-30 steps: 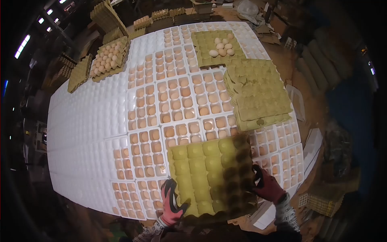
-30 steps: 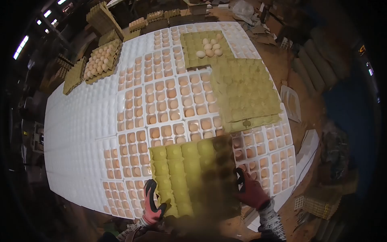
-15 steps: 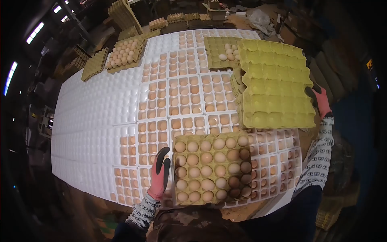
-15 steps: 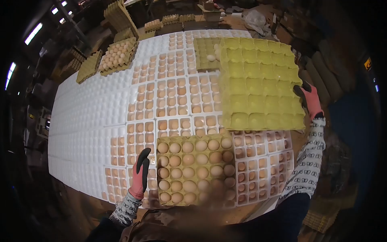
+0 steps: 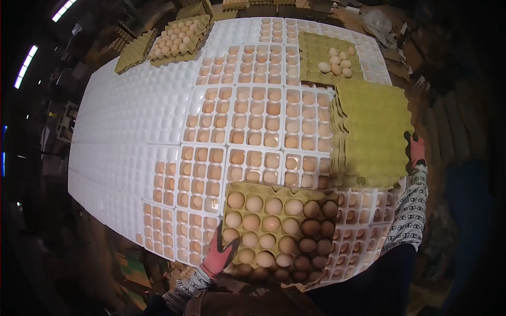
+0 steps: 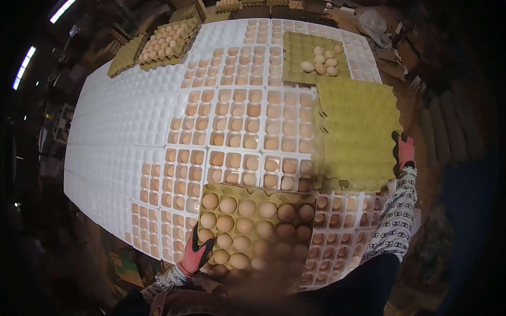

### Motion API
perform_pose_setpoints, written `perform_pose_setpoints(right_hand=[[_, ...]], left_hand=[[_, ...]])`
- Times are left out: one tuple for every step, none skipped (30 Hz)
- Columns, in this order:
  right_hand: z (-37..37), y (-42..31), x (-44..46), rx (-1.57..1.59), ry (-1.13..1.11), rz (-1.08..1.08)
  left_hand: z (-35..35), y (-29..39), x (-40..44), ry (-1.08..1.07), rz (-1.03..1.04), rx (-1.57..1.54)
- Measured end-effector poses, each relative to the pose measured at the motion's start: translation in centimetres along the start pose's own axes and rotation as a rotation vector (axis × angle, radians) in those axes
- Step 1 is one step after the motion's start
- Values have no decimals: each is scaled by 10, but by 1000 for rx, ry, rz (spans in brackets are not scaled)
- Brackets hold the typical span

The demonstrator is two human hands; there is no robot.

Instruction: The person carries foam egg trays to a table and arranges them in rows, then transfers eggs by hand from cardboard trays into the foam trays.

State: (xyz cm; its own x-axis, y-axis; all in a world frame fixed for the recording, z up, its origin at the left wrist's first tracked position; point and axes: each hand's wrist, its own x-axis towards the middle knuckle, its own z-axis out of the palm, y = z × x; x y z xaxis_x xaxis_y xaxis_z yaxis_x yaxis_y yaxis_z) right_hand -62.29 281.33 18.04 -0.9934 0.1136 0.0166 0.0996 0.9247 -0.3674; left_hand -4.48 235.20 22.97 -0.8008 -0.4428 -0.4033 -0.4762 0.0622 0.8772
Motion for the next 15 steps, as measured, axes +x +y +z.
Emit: perform_pose_setpoints(right_hand=[[-9, 4, 3, 67, 69, -69], [-18, 9, 7, 178, 57, -110], [-29, 16, 9, 286, 45, -153], [-43, 12, 0, 535, -90, -96], [-52, 5, -12, 526, -143, -203], [-46, 23, -12, 245, -68, -327], [-30, 51, -8, -40, 5, -451], [-13, 63, -11, 112, 32, -330], [-2, 51, -30, 215, 93, -179], [12, 33, -47, -8, 45, -53], [23, 20, -61, -228, 0, 72], [26, 29, -58, -181, -59, -68], [25, 38, -52, -133, -116, -210], [21, 28, -50, 47, -182, -118], [17, 19, -48, 223, -231, -17]], left_hand=[[2, -1, 0, 14, -12, -20], [2, -5, 0, 27, -16, -39], [2, -9, 0, 40, -21, -59], [1, -14, 1, 32, 5, -8], [-1, -20, 1, 28, 8, -13], [-3, -25, 0, 29, 6, -24], [-3, -33, -2, 33, 3, -38], [-4, -44, -3, 38, -37, -88], [-2, -39, -4, 31, -75, -84], [-1, -28, -2, 28, -109, -79], [-2, -33, -1, 42, -63, -43], [-3, -38, -1, 57, -17, -7], [-3, -43, -2, 63, -29, -39], [-2, -39, -1, 68, -42, -69], [0, -35, -1, 68, -55, -101]])
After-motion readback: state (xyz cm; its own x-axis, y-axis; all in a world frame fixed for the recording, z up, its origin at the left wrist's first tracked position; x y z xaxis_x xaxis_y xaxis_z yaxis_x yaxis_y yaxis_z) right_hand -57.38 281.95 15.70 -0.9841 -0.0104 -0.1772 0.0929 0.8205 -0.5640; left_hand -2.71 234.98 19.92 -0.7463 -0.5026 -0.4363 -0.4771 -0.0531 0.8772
